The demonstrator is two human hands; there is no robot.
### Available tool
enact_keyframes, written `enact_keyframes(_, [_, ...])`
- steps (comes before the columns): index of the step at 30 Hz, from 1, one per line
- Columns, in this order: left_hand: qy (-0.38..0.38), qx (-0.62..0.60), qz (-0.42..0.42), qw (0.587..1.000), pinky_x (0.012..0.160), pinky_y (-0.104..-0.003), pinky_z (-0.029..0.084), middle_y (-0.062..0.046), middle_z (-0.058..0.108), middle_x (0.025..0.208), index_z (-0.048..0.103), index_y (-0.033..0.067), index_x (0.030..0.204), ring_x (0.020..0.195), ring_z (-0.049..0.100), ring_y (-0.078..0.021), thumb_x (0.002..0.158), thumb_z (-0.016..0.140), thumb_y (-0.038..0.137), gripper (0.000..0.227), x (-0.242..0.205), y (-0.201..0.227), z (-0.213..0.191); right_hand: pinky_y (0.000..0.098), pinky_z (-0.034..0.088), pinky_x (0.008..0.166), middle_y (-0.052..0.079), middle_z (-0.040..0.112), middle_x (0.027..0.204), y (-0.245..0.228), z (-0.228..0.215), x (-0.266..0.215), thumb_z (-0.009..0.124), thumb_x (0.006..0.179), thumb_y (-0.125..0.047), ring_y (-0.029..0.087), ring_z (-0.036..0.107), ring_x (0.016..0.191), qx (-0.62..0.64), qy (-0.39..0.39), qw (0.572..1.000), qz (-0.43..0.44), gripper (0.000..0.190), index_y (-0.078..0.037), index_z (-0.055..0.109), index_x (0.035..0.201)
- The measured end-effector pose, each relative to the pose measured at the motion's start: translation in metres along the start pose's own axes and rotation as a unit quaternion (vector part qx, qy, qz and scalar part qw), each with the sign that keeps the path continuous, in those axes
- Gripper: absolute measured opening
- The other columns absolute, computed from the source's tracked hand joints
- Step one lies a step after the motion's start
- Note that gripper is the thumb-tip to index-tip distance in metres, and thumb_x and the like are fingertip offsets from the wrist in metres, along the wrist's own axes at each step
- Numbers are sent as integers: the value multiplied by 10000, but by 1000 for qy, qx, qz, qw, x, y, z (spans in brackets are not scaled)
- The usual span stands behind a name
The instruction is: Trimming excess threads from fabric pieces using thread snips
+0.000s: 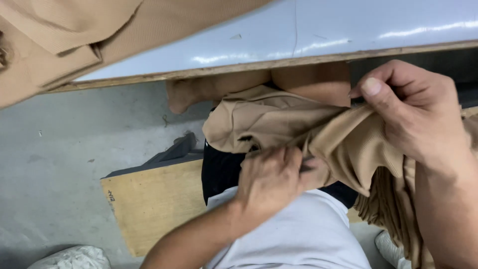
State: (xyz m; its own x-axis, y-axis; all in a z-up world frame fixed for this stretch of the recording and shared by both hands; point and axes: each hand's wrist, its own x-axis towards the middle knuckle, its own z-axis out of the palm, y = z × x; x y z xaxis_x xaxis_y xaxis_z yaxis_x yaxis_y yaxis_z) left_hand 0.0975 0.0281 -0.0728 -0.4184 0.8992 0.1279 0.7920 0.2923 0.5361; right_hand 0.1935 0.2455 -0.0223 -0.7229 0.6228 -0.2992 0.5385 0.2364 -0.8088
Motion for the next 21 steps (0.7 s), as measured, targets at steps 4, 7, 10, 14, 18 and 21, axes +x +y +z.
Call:
enact_keyframes(4, [-32, -149, -29, 988, 553, -382, 487, -28, 678, 731, 649, 125, 806, 640, 639, -208, 847, 739, 246, 156, 25, -43, -45, 269, 458, 758, 111, 729, 973, 6, -27, -19, 575, 1000, -201, 159, 632, 868, 18, -19, 1000, 9, 258, 13, 710, 1051])
enact_keyframes(7, [2, -214, -65, 975, 568, -263, 460, 26, 654, 698, 669, 118, 795, 588, 565, -86, 825, 765, 82, 107, 36, -59, -94, 269, 543, 713, 119, 816, 992, 10, -25, -39, 652, 883, -119, 173, 729, 836, 33, -65, 997, 35, 238, 4, 756, 1058])
enact_keyframes(10, [14, -122, -80, 989, 639, -318, 519, -13, 668, 791, 627, 86, 1019, 669, 618, -128, 868, 739, 268, 261, 54, -65, -92, 256, 603, 698, 49, 861, 1010, 17, -3, -26, 709, 831, -204, 145, 782, 811, 2, -139, 990, 25, 271, -80, 808, 1051])
enact_keyframes(14, [110, -134, -79, 982, 666, -354, 516, -97, 526, 970, 452, 12, 1418, 838, 580, -205, 1026, 674, 315, 543, 44, -39, -61, 227, 515, 732, 45, 625, 846, 21, 28, -19, 733, 889, -58, 143, 598, 814, 54, -48, 997, 5, 266, -20, 790, 1145])
enact_keyframes(18, [12, -270, -65, 961, 841, -457, 572, -196, 570, 1153, 367, -12, 1521, 1001, 597, -305, 1042, 463, 123, 507, 20, -9, -43, 224, 522, 932, 124, 707, 1102, 14, 32, -23, 707, 912, 21, 179, 641, 1043, 102, 28, 994, 34, 300, -7, 717, 1211])
enact_keyframes(21, [-36, -251, -13, 967, 677, -369, 551, -126, 569, 1113, 178, 115, 1658, 903, 560, -223, 1167, 467, 276, 592, 11, 1, -15, 273, 541, 1016, 184, 735, 1151, 14, 35, -20, 669, 951, 0, 229, 696, 1094, 94, 37, 995, -17, 202, 26, 717, 1145])
